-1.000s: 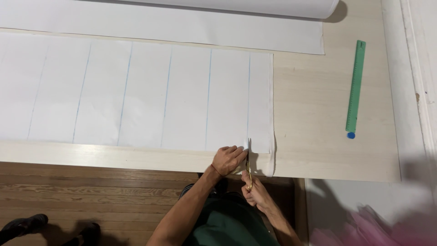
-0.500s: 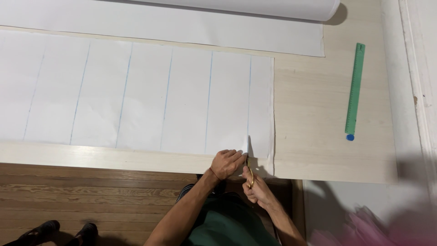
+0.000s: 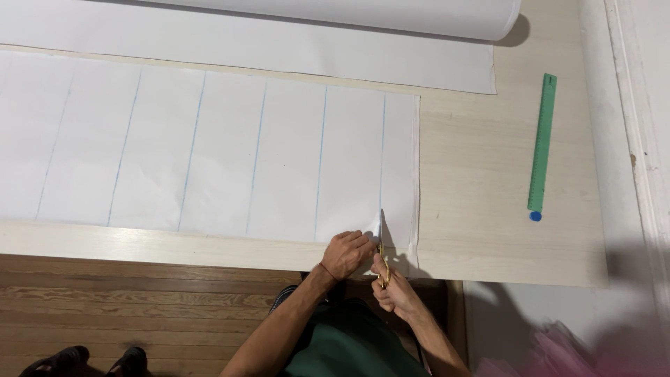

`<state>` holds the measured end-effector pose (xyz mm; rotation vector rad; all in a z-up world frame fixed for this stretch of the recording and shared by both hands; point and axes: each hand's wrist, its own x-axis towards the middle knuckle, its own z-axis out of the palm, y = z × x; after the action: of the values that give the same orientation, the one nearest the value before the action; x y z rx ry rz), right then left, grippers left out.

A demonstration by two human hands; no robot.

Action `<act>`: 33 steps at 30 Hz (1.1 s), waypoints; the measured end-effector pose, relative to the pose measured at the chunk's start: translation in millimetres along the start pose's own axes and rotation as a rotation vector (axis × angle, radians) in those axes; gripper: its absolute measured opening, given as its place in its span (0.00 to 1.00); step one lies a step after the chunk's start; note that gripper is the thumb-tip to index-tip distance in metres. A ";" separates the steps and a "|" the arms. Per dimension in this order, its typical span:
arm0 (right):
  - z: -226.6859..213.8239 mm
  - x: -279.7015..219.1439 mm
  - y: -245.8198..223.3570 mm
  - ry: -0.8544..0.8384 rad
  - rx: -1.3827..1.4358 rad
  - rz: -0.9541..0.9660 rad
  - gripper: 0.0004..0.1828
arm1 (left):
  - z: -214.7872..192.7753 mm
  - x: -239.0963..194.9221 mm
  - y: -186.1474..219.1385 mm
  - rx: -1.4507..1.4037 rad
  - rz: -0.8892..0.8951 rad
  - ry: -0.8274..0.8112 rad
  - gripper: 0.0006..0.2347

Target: Marking lines on a roll of material and cutting it into strips using scissors

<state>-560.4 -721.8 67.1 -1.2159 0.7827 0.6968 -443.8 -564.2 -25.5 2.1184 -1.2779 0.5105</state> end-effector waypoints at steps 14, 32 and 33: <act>-4.6 2.3 -4.3 -0.017 0.045 0.011 0.40 | -42.0 -1.4 12.7 0.190 0.126 -0.223 0.21; -14.1 27.3 4.1 -0.016 0.037 -0.043 0.35 | -28.4 -2.2 20.7 0.182 0.024 -0.279 0.30; -12.6 26.1 1.5 -0.012 0.022 -0.036 0.35 | -27.5 -4.9 21.2 0.183 0.025 -0.301 0.30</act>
<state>-548.9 -732.4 42.7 -1.2017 0.7548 0.6643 -465.2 -550.0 -1.8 2.4043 -1.4708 0.3376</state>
